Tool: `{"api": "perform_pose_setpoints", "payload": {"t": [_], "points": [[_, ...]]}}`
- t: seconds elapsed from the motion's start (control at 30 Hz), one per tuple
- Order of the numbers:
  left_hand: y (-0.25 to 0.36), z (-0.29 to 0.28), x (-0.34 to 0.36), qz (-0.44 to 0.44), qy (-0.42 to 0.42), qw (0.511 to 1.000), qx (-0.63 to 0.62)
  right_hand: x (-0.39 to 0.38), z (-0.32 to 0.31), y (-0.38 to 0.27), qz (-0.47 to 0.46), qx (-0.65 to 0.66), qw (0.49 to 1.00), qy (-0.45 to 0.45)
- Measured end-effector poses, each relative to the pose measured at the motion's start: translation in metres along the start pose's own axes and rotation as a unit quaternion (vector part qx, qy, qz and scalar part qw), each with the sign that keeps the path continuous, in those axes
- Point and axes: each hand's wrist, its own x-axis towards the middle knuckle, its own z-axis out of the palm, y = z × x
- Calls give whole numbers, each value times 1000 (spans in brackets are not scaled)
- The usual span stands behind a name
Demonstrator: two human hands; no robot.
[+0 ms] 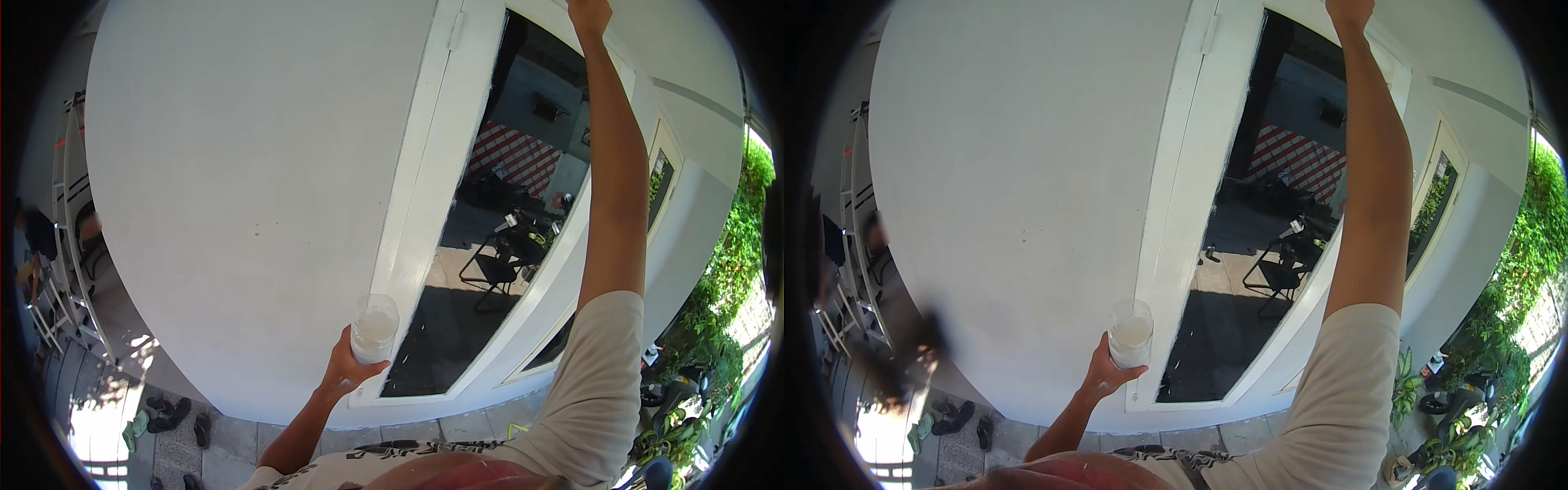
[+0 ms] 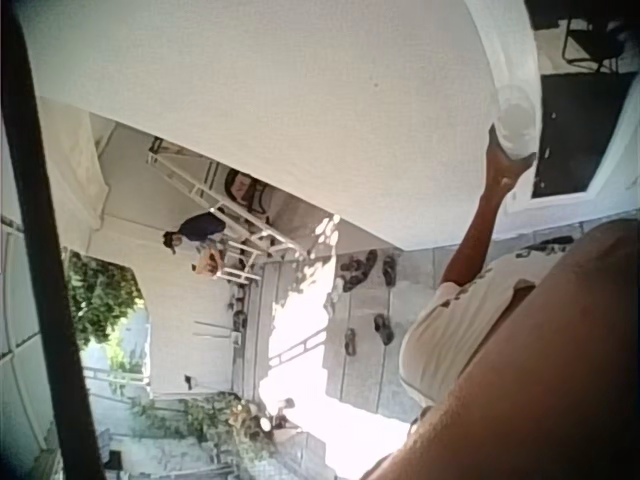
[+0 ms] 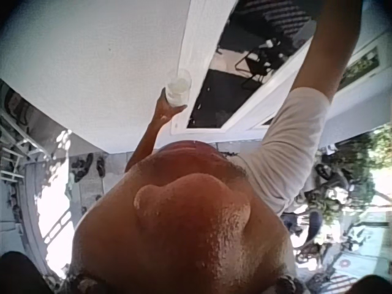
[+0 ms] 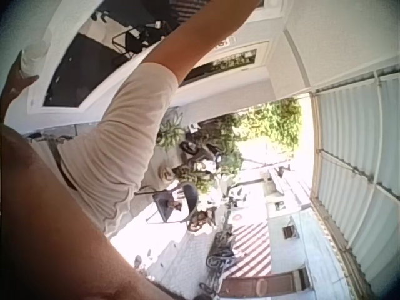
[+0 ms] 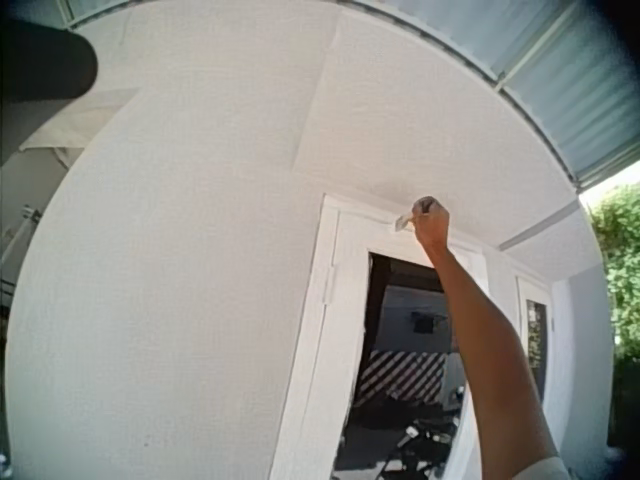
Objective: The person paints a doorframe using a paintbrush and a container of paint, repeatedly dipping the brush into the paint container and applying paint along the frame.
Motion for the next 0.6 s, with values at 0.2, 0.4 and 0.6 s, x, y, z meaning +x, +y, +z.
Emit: {"api": "perform_pose_setpoints", "payload": {"t": [0.2,0.4,0.6], "points": [[-3,-5,0,14,36,999,18,0,12,-22,191,271,943,4],[0,-3,-1,16,40,999,17,11,4,-12,-17,-24,1000,1],[-3,-11,-4,-10,14,1000,5,-13,15,-34,65,156,985,-40]]}}
